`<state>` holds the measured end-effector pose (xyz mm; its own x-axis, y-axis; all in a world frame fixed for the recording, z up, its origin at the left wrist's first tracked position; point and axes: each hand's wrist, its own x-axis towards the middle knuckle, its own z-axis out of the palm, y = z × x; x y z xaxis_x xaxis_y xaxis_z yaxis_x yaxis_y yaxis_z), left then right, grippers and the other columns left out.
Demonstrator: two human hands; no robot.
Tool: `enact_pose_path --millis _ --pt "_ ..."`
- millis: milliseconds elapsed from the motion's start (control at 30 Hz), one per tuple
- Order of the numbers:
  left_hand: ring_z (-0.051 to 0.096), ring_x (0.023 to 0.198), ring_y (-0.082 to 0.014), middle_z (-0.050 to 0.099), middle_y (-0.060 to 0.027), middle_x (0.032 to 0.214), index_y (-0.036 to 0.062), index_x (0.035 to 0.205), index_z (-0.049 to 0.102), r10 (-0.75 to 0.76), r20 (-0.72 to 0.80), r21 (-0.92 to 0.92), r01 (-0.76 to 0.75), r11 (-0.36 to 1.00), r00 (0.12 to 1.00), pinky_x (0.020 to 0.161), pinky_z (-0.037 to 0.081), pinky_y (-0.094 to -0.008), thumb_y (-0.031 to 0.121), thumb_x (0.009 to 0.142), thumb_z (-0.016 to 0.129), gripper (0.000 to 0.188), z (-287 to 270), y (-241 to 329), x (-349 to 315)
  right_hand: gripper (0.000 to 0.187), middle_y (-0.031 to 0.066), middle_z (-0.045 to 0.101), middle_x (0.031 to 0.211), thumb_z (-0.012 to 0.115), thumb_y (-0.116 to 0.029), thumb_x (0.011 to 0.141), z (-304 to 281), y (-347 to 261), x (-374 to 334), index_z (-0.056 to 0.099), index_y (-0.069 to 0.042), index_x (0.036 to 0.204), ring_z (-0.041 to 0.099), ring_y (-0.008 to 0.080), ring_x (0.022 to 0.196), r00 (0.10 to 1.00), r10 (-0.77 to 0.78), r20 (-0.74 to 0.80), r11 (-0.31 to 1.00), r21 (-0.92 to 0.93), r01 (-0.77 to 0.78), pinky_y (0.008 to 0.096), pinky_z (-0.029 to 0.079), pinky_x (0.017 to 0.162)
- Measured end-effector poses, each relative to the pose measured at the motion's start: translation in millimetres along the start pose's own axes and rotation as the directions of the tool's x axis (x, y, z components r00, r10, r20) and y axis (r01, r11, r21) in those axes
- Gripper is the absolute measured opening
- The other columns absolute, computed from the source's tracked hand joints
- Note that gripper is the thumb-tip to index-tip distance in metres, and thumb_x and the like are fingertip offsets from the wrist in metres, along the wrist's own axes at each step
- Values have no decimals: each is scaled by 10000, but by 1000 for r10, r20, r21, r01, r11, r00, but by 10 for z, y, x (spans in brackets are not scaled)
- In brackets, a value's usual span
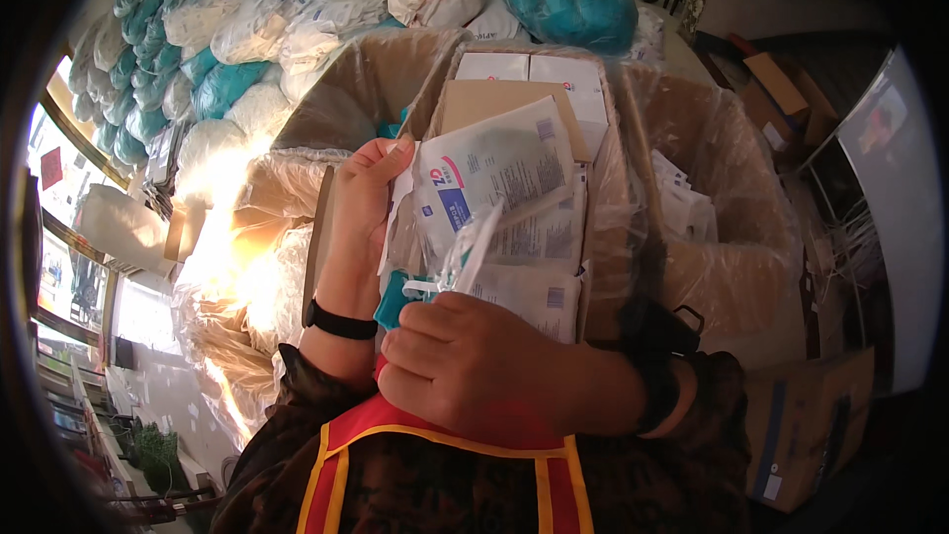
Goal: Unpacking and organizing teal-colored masks from their retail boxes and paper sleeves into a larger sorting bin.
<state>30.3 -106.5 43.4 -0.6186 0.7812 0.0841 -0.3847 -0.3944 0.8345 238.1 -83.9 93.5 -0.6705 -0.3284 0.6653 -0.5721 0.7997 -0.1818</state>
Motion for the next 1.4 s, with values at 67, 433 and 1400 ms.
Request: enact_pose_path --millis 67,433,1400 --pt "592 662 -88 669 -59 795 -13 841 629 48 -21 79 -46 996 999 625 488 -234 65 869 685 100 17 53 -94 117 85 496 790 607 -94 701 -188 117 19 538 -65 790 532 250 750 997 70 -14 997 -44 -71 363 442 654" --pt "606 759 -69 688 -41 821 3 926 683 218 392 537 -415 735 894 658 476 -220 87 882 675 95 213 164 -537 133 95 532 801 724 -76 734 -382 687 -19 622 -46 813 549 287 796 905 414 -102 902 -88 -423 389 457 704" --pt "554 652 -104 635 -49 762 22 869 621 254 45 738 -203 643 966 602 437 -261 134 864 688 130 -252 -63 -290 143 74 523 752 701 -53 713 -361 22 -7 582 -47 793 546 255 740 981 168 -99 986 6 -168 360 453 661"
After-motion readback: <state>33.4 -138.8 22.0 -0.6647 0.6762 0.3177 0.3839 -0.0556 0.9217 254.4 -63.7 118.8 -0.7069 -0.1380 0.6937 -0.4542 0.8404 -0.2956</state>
